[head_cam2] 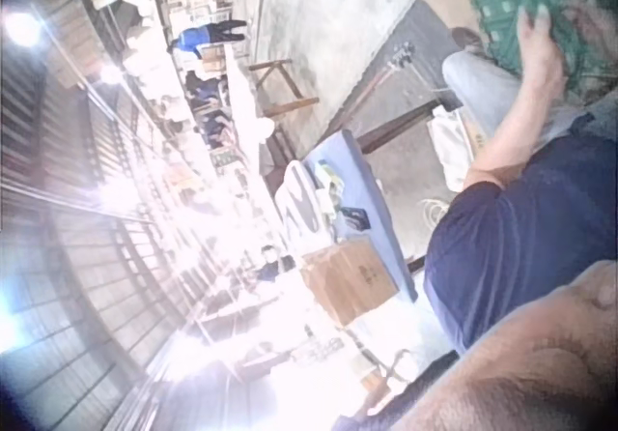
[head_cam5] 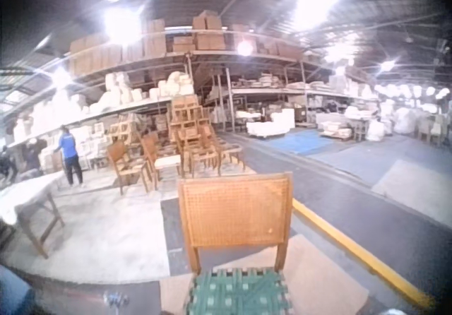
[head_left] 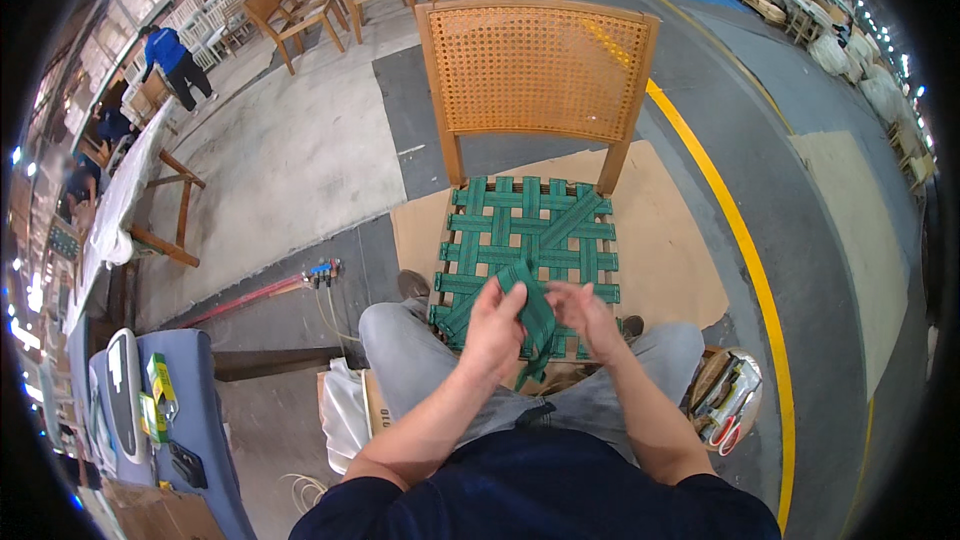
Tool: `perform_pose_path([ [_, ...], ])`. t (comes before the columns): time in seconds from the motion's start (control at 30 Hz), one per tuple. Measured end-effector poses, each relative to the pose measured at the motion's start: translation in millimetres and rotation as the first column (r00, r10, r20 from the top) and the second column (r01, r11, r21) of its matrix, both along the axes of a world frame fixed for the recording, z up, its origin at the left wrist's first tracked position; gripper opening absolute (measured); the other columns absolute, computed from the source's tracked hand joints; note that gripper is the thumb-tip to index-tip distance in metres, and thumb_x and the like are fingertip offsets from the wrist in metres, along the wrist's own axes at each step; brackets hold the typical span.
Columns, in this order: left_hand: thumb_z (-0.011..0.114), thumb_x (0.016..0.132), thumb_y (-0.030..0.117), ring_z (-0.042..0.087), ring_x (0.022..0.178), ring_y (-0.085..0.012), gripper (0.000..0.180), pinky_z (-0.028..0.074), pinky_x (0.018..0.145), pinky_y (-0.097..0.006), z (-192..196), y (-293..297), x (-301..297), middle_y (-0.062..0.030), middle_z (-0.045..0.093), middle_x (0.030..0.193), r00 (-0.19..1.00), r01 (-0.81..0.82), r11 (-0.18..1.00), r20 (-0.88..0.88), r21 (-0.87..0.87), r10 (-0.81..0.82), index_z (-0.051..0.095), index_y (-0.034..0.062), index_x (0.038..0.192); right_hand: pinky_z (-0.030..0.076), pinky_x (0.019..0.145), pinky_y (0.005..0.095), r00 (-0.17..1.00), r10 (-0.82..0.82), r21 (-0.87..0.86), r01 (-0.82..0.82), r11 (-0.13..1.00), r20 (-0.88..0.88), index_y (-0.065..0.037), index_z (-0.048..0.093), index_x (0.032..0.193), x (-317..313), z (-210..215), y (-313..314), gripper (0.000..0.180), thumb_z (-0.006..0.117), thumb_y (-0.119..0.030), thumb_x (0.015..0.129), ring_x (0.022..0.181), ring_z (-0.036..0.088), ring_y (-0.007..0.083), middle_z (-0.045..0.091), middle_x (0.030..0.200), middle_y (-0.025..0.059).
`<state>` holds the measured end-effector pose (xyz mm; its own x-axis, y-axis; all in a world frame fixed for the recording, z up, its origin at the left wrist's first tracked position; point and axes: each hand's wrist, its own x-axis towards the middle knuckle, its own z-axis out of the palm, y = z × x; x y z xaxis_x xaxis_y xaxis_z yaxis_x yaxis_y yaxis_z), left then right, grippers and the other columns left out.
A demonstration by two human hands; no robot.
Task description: The person weaves green straps into the seat frame of a wooden chair, using a staple gun to secure the straps at intervals. The person repeatedly threads the straps through the frame and staples them in place.
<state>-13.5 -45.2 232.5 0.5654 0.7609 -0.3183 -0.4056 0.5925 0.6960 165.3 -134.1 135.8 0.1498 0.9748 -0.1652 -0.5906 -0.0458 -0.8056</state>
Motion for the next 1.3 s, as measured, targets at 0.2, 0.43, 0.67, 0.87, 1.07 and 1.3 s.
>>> perform_pose_path([
  [0.2, 0.055, 0.11, 0.013, 0.073, 0.106, -0.0303, 0.02, 0.064, 0.091, -0.044, 58.2, 75.6, 6.7, -0.0131, 0.071, 0.114, 0.965, -0.24, 0.952, 0.152, 0.189, 0.213, 0.058, 0.0023, 0.127, 0.054, 0.065, 0.027, 0.95, 0.229, -0.127, -0.206, 0.97, 0.213, 0.001, 0.065, 0.111, -29.6, 62.0, -17.7, 0.022, 0.06, -0.02, 0.109, 0.069, 0.064, 0.0106, 0.067, 0.086, 0.0016],
  [0.43, 0.064, 0.106, 0.011, 0.073, 0.088, -0.0187, 0.013, 0.063, 0.079, -0.035, 4.7, 102.4, 2.8, -0.0086, 0.074, 0.104, 0.991, -0.124, 0.99, -0.048, 0.065, 0.127, 0.066, 0.0049, 0.116, 0.052, 0.058, 0.027, 0.878, 0.405, -0.408, -0.282, 0.868, 0.255, -0.002, 0.065, 0.094, 22.4, 55.6, -35.9, 0.016, 0.067, -0.015, 0.104, 0.065, 0.06, 0.0082, 0.064, 0.08, -0.0008],
  [0.67, 0.071, 0.1, 0.011, 0.07, 0.078, -0.0118, 0.015, 0.058, 0.063, -0.03, -110.6, 128.5, 29.5, -0.004, 0.071, 0.091, 0.83, 0.132, 0.99, -0.551, 0.041, -0.088, 0.068, 0.0022, 0.111, 0.05, 0.049, 0.0289, 0.86, 0.32, -0.63, 0.002, 0.776, 0.397, -0.001, 0.068, 0.096, 85.2, 29.9, -55.2, 0.016, 0.072, -0.016, 0.101, 0.063, 0.061, 0.01, 0.066, 0.077, 0.0016],
  [0.87, 0.08, 0.089, 0.023, 0.075, 0.096, -0.0305, 0.023, 0.06, 0.085, -0.044, -161.7, 141.4, 81.1, -0.0152, 0.077, 0.103, 0.359, 0.6, 0.768, -0.933, 0.223, -0.009, 0.075, 0.0055, 0.104, 0.051, 0.052, 0.0348, 0.659, 0.476, -0.756, 0.225, 0.614, 0.583, -0.001, 0.069, 0.104, 102.0, -0.8, -42.3, 0.022, 0.074, -0.021, 0.098, 0.061, 0.064, 0.0184, 0.068, 0.077, 0.0067],
  [1.07, 0.078, 0.089, 0.023, 0.074, 0.105, -0.0356, 0.021, 0.059, 0.091, -0.046, -166.5, 138.9, 87.7, -0.0156, 0.078, 0.106, 0.255, 0.659, 0.721, -0.965, 0.214, 0.054, 0.077, 0.0085, 0.104, 0.057, 0.077, 0.0449, -0.078, 0.212, -0.164, 0.397, 0.903, 0.974, -0.003, 0.072, 0.114, 72.2, -13.7, -3.9, 0.029, 0.074, -0.026, 0.095, 0.08, 0.071, 0.0346, 0.073, 0.089, 0.0149],
  [1.3, 0.074, 0.091, 0.033, 0.075, 0.1, -0.0367, 0.029, 0.059, 0.091, -0.048, -177.8, 138.9, 89.2, -0.0193, 0.077, 0.104, 0.241, 0.709, 0.675, -0.97, 0.206, 0.043, 0.078, 0.0073, 0.103, 0.048, 0.057, 0.0341, 0.956, 0.171, -0.606, 0.009, 0.796, 0.24, -0.007, 0.064, 0.119, 19.1, -56.2, 101.0, 0.033, 0.066, -0.037, 0.105, 0.064, 0.056, 0.0167, 0.059, 0.078, 0.001],
])
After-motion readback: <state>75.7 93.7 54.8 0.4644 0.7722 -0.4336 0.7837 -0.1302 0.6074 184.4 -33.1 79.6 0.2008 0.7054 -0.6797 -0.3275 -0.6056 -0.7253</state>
